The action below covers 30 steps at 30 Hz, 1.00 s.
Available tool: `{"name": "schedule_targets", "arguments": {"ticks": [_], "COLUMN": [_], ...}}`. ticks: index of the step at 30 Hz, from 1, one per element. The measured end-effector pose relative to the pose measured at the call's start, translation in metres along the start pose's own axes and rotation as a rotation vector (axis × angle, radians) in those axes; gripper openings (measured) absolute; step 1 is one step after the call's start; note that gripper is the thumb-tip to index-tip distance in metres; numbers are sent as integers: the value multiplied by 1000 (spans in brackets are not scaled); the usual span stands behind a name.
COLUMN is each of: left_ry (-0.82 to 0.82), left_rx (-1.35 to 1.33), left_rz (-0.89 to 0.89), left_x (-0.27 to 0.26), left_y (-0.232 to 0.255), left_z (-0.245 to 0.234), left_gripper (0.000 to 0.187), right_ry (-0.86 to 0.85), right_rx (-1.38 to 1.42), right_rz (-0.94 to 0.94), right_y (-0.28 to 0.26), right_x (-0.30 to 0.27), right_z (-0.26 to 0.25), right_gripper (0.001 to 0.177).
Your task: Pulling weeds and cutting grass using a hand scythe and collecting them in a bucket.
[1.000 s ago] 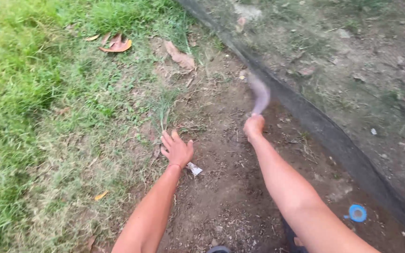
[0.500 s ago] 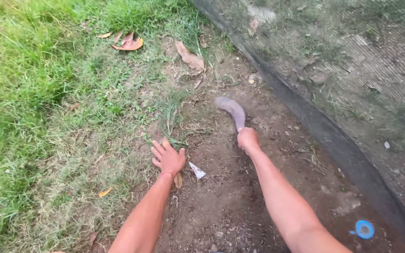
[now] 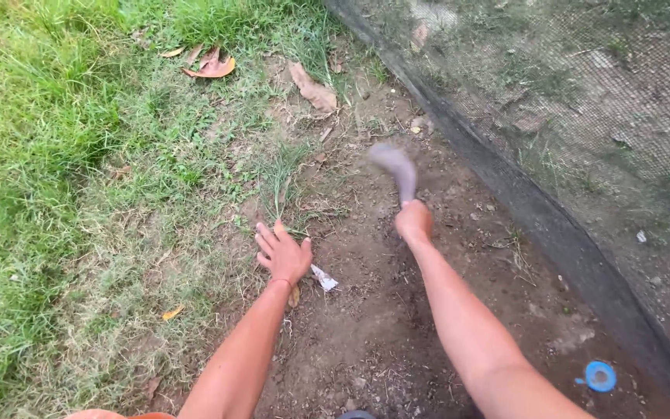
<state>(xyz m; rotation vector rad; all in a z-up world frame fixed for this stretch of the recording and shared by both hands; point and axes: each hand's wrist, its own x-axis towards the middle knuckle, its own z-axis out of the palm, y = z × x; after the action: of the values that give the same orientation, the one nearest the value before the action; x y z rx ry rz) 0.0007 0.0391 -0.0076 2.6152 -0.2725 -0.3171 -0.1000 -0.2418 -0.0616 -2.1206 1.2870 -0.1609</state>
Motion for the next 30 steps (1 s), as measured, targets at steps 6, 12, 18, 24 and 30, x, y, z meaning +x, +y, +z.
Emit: {"name": "schedule_targets", "arguments": {"ticks": [6, 12, 18, 24, 30], "left_ry": [13, 16, 10, 26, 30], "left_rx": [7, 1, 7, 3, 29], "left_rz": [-28, -21, -10, 9, -6], "left_x": [0, -6, -10, -7, -8], "left_y": [-2, 4, 5, 6, 8], "left_z": [-9, -16, -24, -23, -21], "left_gripper": [96, 97, 95, 95, 97], "right_ry": [-11, -54, 123, 405, -93], "right_rx": [-13, 100, 139, 368, 530], "right_rz": [-8, 5, 76, 37, 181], "right_y": [11, 28, 18, 42, 26], "right_x": [17, 32, 20, 36, 19], "right_z": [5, 12, -13, 21, 4], "right_gripper": [29, 26, 27, 29, 33]}}
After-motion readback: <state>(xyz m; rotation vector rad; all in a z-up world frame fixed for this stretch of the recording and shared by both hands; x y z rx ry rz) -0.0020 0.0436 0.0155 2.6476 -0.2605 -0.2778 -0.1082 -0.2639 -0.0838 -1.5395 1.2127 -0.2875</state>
